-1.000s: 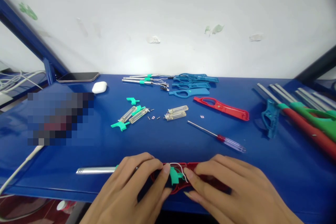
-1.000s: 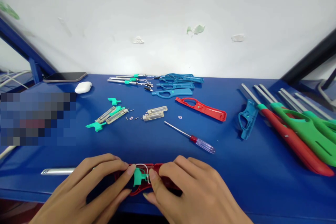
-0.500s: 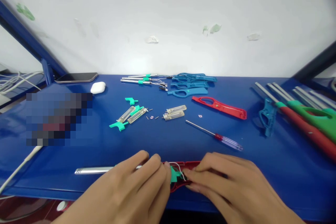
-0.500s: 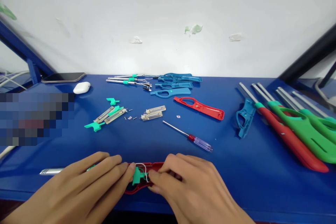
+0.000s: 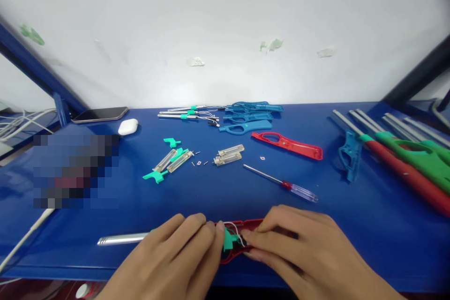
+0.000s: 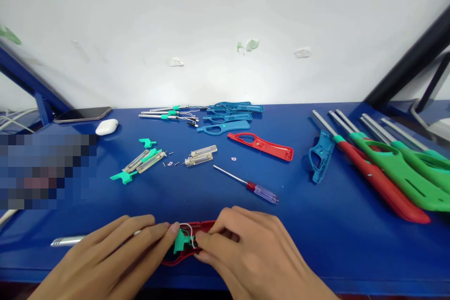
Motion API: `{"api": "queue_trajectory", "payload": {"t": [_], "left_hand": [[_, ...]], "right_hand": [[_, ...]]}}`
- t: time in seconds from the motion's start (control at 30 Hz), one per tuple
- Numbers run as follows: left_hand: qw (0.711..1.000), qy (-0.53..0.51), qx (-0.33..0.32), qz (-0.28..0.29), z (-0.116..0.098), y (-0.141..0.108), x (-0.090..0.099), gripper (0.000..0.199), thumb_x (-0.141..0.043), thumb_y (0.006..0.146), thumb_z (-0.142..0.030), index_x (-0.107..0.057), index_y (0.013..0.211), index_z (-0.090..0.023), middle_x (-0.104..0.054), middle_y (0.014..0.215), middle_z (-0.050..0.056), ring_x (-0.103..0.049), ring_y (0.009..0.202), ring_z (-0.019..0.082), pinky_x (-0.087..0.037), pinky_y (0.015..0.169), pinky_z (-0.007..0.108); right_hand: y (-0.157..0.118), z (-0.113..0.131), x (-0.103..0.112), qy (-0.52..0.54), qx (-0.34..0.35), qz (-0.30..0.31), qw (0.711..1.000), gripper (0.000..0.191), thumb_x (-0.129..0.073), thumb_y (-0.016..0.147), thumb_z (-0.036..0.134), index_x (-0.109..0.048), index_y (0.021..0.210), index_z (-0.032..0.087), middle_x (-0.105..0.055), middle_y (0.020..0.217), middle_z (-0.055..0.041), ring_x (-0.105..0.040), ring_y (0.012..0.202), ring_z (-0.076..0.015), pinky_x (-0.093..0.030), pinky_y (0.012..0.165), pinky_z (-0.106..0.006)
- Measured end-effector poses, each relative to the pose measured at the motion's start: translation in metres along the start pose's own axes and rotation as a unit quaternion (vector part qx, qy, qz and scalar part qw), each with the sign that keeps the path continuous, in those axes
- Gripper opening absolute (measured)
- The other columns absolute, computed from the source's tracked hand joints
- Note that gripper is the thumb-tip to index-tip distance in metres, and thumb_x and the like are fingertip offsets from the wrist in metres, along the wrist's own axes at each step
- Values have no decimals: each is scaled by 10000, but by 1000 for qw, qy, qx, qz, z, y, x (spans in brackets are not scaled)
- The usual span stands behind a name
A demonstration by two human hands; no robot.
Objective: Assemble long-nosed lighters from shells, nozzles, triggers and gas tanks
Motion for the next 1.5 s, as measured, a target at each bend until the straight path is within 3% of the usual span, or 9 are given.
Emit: {"api": "queue_trajectory", "payload": {"t": [0.1, 0.2, 0.33, 0.4, 0.53, 0.97, 1.27, 1.4, 1.5], "left_hand": [[993, -65, 96, -23, 14, -18, -7, 567, -402, 985, 9, -577, 1465, -238, -720, 1286, 41, -623, 1204, 282, -485, 1067, 486], [987, -101, 114, -53, 24, -26, -5, 545, -496, 997, -13, -598, 1445, -305, -709, 1292, 19, -642, 1173, 239, -504, 1085, 441], [977, -139, 143, -77, 39, -22, -2, 493, -545, 998, -35, -650, 1385, -323, -707, 1227, 33, -666, 1096, 205, -590, 948, 337], [969, -168, 157, -90, 42, -18, 1, 441, -523, 1002, -29, -688, 1320, -286, -707, 1143, 52, -668, 1015, 188, -605, 857, 297], [962, -202, 162, -86, 40, -13, 0, 435, -468, 998, 3, -711, 1251, -256, -682, 1052, 56, -637, 919, 165, -588, 803, 274], [951, -240, 163, -106, 38, -15, -3, 311, -531, 1013, -3, -672, 1222, -185, -620, 1064, 68, -580, 942, 163, -560, 830, 284], [951, -231, 159, -127, 40, -12, 1, 263, -506, 1044, -50, -692, 1180, -178, -642, 1019, 59, -598, 867, 142, -578, 778, 247], [954, -211, 157, -146, 39, -9, 7, 290, -471, 1047, -42, -713, 1124, -181, -663, 971, 48, -599, 820, 139, -577, 746, 248], [956, -209, 150, -142, 38, -6, 10, 279, -484, 1051, -57, -703, 1164, -190, -674, 994, 46, -606, 889, 154, -581, 815, 268]], "right_hand": [[1, -1, 2, 1, 7, -7, 1000, 222, -492, 1103, 397, -710, 1123, 358, -696, 941, 60, -695, 820, -108, -572, 801, -234], [4, 2, 8, -20, 30, -30, 999, 246, -486, 1104, 420, -721, 1120, 346, -718, 933, 67, -708, 789, -86, -584, 784, -194], [6, 13, 19, -102, 63, -88, 989, 351, -424, 1116, 477, -699, 1280, 333, -761, 941, 43, -755, 827, -95, -600, 772, -183], [9, 19, 17, -129, 81, -78, 985, 420, -338, 1138, 452, -675, 1353, 324, -768, 942, 19, -759, 813, -102, -603, 739, -182], [16, 23, 10, -111, 88, -22, 990, 460, -302, 1146, 395, -737, 1263, 299, -750, 883, 2, -716, 698, -86, -594, 697, -153], [18, 22, 12, -95, 99, -34, 990, 350, -417, 1122, 381, -761, 1166, 333, -728, 863, 32, -693, 687, -95, -589, 674, -169], [13, 16, 14, -76, 68, -58, 993, 392, -391, 1121, 441, -764, 1129, 323, -745, 907, 34, -721, 735, -79, -602, 726, -152], [9, 19, 24, -112, 83, -95, 986, 348, -462, 1094, 508, -738, 1214, 332, -791, 995, 65, -774, 865, -83, -603, 831, -154], [9, 29, 36, -109, 124, -140, 976, 319, -467, 1107, 461, -749, 1135, 315, -803, 944, 87, -771, 804, -61, -579, 825, -129]]}}
Point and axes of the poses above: each hand's wrist, its own y-axis towards the middle knuckle, its own x-axis out of the back of the hand, z = x × y, the point moved 9 cm from there along y, towards the middle knuckle
